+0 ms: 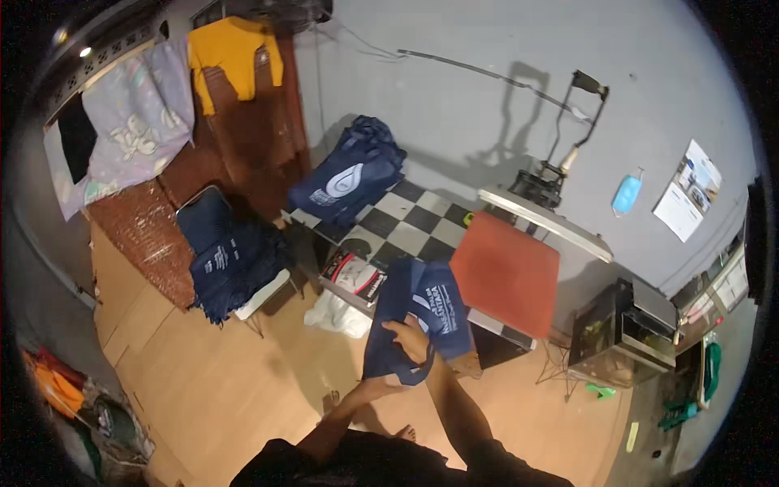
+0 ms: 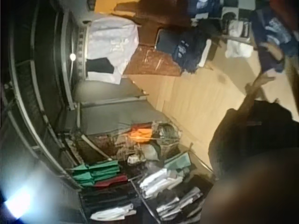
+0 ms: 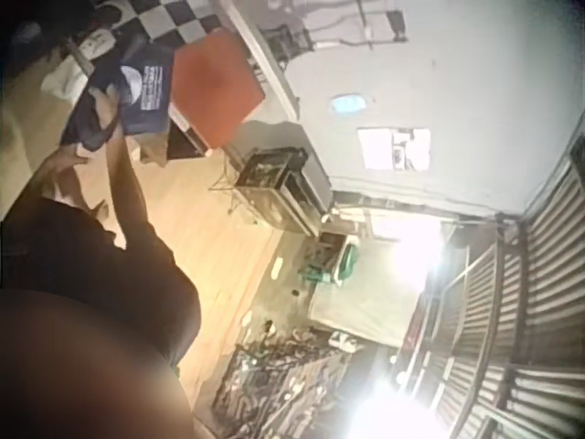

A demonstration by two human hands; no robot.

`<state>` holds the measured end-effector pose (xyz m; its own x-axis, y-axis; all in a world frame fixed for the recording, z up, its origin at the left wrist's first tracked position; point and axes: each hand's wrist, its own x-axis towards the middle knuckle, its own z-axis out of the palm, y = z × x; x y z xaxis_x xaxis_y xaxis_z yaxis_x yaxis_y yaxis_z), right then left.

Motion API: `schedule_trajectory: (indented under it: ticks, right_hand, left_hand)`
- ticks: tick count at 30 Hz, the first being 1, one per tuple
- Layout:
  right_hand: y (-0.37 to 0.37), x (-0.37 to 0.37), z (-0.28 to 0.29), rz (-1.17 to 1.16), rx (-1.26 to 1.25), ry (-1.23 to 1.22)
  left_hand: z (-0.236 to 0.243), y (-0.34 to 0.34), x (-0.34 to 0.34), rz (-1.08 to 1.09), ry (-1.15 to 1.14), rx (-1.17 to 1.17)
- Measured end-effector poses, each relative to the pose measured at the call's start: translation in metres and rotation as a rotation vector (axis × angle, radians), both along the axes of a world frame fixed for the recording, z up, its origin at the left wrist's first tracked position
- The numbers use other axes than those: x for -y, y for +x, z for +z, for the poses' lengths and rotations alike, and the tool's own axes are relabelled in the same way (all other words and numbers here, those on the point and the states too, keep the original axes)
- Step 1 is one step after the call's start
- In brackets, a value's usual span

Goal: Apply printed logos to navy blue shirts using a heat press machine.

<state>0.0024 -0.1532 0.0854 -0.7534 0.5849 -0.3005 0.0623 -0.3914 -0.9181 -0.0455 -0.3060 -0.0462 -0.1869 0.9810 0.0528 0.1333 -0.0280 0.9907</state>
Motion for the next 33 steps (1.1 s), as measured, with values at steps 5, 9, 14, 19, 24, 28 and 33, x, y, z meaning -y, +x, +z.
schedule_trajectory:
  ticks: [5,9,14,19,24,28,33]
  right_hand:
    - [-0.117,0.071,0.062,-0.161,0.077,-0.238]
    - [-0.243,0.096,0.05,-0.309,-0.255,0.031]
    - [-0.353,0.077,-0.033,-0.318,-0.024,-0.234]
    - [-0.346,0.051,-0.176,-0.15,-0.103,0.475]
    - [-0.39,0.046,-0.154,0.123,0.083,0.093]
    - [-0.409,-0.002,-0.133,0.207,-0.073,-0.26]
    - [-0.472,-0.07,-0.077,-0.024,-0.383,-0.349]
  left_hand:
    - [0.078,-0.121,0.032,0.511,0.376,-0.247]
    - [0.082,-0.243,0.076,0.719,0.184,0.0]
    - [0.049,-0.396,0.112,0.673,-0.078,-0.139]
    - [0.105,-0.478,0.099,0.485,-0.227,-0.063]
    - [0.125,-0.553,0.064,0.374,-0.021,-0.286]
    - [0.195,-0.572,0.002,0.18,0.088,-0.319]
    - [0.274,-0.607,-0.069,0.037,0.009,-0.073]
